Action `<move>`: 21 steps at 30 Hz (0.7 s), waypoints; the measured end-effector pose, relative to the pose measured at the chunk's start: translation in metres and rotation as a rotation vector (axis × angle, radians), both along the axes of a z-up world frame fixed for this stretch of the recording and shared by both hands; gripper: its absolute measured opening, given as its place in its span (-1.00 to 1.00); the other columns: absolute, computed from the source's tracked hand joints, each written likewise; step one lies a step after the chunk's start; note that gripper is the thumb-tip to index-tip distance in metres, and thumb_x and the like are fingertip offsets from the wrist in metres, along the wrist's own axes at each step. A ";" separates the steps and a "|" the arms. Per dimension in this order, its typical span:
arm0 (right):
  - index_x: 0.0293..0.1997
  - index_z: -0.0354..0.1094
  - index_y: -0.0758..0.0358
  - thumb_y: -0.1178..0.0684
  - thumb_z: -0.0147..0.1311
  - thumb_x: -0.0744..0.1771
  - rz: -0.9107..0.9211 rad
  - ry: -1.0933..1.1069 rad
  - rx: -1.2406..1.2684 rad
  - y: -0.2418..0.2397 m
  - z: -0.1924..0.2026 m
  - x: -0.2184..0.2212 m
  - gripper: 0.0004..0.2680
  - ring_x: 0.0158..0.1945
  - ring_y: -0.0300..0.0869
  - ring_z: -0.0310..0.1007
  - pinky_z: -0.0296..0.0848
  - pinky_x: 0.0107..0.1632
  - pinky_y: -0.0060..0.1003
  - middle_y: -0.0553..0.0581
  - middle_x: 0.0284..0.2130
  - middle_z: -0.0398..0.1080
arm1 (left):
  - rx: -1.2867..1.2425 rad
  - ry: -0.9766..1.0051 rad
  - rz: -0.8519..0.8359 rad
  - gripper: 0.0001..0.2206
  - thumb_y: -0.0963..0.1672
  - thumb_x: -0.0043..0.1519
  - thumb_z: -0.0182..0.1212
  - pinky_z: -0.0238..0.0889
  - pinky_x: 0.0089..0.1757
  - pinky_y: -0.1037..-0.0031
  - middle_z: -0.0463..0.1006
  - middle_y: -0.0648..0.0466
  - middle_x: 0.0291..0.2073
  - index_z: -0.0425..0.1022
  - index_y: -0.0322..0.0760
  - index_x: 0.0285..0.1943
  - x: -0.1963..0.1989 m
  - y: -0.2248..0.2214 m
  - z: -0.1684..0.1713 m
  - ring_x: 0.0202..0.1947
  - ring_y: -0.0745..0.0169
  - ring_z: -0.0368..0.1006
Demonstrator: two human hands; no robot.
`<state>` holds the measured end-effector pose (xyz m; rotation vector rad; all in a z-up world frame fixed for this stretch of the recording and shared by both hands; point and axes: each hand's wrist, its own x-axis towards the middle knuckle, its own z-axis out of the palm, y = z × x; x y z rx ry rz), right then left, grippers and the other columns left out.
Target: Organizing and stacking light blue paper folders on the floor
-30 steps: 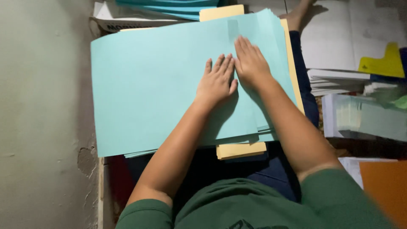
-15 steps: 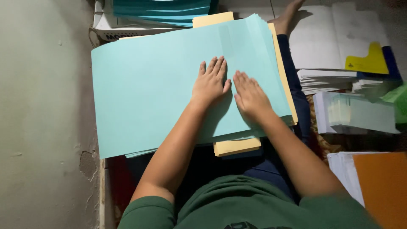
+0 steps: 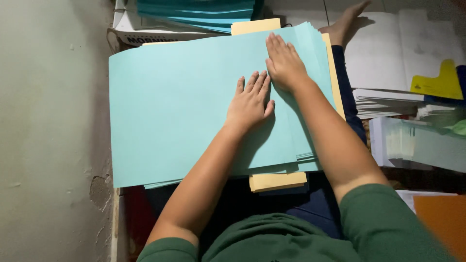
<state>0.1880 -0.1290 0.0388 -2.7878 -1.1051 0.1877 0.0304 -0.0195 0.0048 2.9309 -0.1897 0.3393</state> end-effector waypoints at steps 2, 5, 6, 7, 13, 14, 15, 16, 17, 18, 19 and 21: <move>0.58 -0.39 0.25 -0.02 -0.45 0.44 -0.004 -0.002 0.013 0.006 0.006 0.001 -0.53 0.60 -0.09 -0.46 -0.41 0.54 -0.07 0.17 0.56 -0.38 | 0.001 -0.003 0.010 -0.34 0.10 0.34 -0.21 -0.31 0.39 -0.04 0.05 -0.01 0.54 0.03 -0.29 0.57 0.001 -0.001 -0.001 0.54 0.02 -0.10; 0.57 -0.35 0.29 0.00 -0.43 0.44 0.003 -0.028 0.041 0.001 0.008 -0.009 -0.54 0.59 -0.07 -0.41 -0.38 0.53 -0.07 0.20 0.55 -0.33 | -0.003 -0.047 0.024 -0.34 0.10 0.32 -0.14 -0.27 0.39 -0.04 0.09 -0.02 0.53 0.08 -0.28 0.56 0.006 0.001 -0.006 0.53 -0.01 -0.06; 0.57 -0.32 0.29 -0.01 -0.42 0.45 0.016 -0.048 0.051 -0.005 0.007 -0.016 -0.54 0.59 -0.05 -0.38 -0.35 0.53 -0.06 0.21 0.55 -0.31 | -0.014 -0.083 0.030 -0.34 0.10 0.30 -0.08 -0.24 0.38 -0.04 0.13 -0.03 0.51 0.11 -0.28 0.55 0.006 0.000 -0.009 0.52 -0.03 -0.02; 0.57 -0.32 0.29 -0.01 -0.42 0.45 0.008 -0.043 0.048 -0.014 -0.006 -0.023 -0.54 0.59 -0.05 -0.38 -0.35 0.53 -0.06 0.21 0.55 -0.31 | -0.017 -0.078 0.022 -0.34 0.10 0.30 -0.08 -0.24 0.38 -0.04 0.13 -0.03 0.51 0.11 -0.28 0.55 0.005 0.002 -0.011 0.52 -0.03 -0.02; 0.56 -0.16 0.31 -0.01 -0.22 0.42 0.057 -0.225 0.124 -0.073 -0.031 -0.108 -0.52 0.56 0.04 -0.13 -0.15 0.50 0.02 0.27 0.52 -0.12 | -0.060 -0.225 0.014 -0.38 0.09 0.25 0.05 -0.04 0.29 -0.12 0.27 -0.12 0.43 0.30 -0.26 0.45 0.005 0.002 -0.015 0.43 -0.15 0.16; 0.57 -0.23 0.28 -0.03 -0.30 0.43 0.033 -0.140 0.086 -0.080 -0.020 -0.131 -0.52 0.58 0.00 -0.22 -0.22 0.51 -0.02 0.23 0.54 -0.19 | -0.058 -0.201 0.013 -0.39 0.08 0.28 0.03 -0.11 0.32 -0.11 0.23 -0.12 0.45 0.27 -0.26 0.47 0.002 0.002 -0.013 0.46 -0.13 0.10; 0.58 -0.30 0.24 -0.04 -0.37 0.44 0.015 -0.053 0.052 -0.084 -0.009 -0.152 -0.53 0.59 -0.04 -0.32 -0.30 0.52 -0.06 0.20 0.55 -0.26 | -0.052 -0.176 0.017 -0.40 0.07 0.31 0.00 -0.17 0.34 -0.11 0.19 -0.12 0.47 0.24 -0.26 0.49 -0.001 0.003 -0.010 0.48 -0.12 0.03; 0.58 -0.30 0.24 -0.04 -0.37 0.44 0.011 -0.058 0.053 -0.091 -0.011 -0.160 -0.53 0.59 -0.04 -0.32 -0.30 0.52 -0.06 0.20 0.55 -0.26 | -0.051 -0.182 0.013 -0.40 0.07 0.31 0.00 -0.17 0.34 -0.11 0.19 -0.12 0.47 0.24 -0.26 0.49 -0.002 0.000 -0.005 0.48 -0.12 0.03; 0.59 -0.28 0.19 -0.10 -0.38 0.43 0.007 -0.078 0.027 -0.096 -0.014 -0.167 -0.51 0.59 -0.03 -0.27 -0.25 0.52 -0.01 0.18 0.55 -0.22 | -0.039 -0.101 0.027 -0.39 0.09 0.32 -0.06 -0.19 0.35 -0.11 0.16 -0.13 0.49 0.20 -0.23 0.52 -0.003 0.000 -0.001 0.50 -0.11 0.02; 0.60 -0.25 0.15 -0.16 -0.40 0.42 0.003 -0.098 0.002 -0.100 -0.018 -0.173 -0.50 0.58 -0.01 -0.22 -0.20 0.51 0.04 0.16 0.55 -0.18 | -0.028 -0.021 0.041 -0.38 0.10 0.34 -0.11 -0.21 0.36 -0.11 0.12 -0.13 0.51 0.16 -0.20 0.55 -0.003 0.000 0.003 0.52 -0.11 0.00; 0.60 -0.25 0.15 -0.16 -0.40 0.42 0.007 -0.100 0.006 -0.098 -0.017 -0.168 -0.50 0.58 -0.01 -0.22 -0.20 0.51 0.04 0.16 0.55 -0.18 | -0.024 -0.022 0.046 -0.38 0.10 0.34 -0.11 -0.21 0.36 -0.11 0.12 -0.13 0.51 0.16 -0.20 0.55 -0.003 -0.001 0.006 0.52 -0.11 0.00; 0.60 -0.25 0.16 -0.14 -0.40 0.43 0.008 -0.100 0.003 -0.091 -0.016 -0.156 -0.50 0.58 -0.01 -0.21 -0.22 0.51 0.05 0.16 0.55 -0.18 | -0.022 0.015 0.049 -0.36 0.13 0.33 -0.12 -0.21 0.36 -0.12 0.10 -0.13 0.52 0.14 -0.16 0.56 -0.004 -0.001 0.009 0.53 -0.12 -0.02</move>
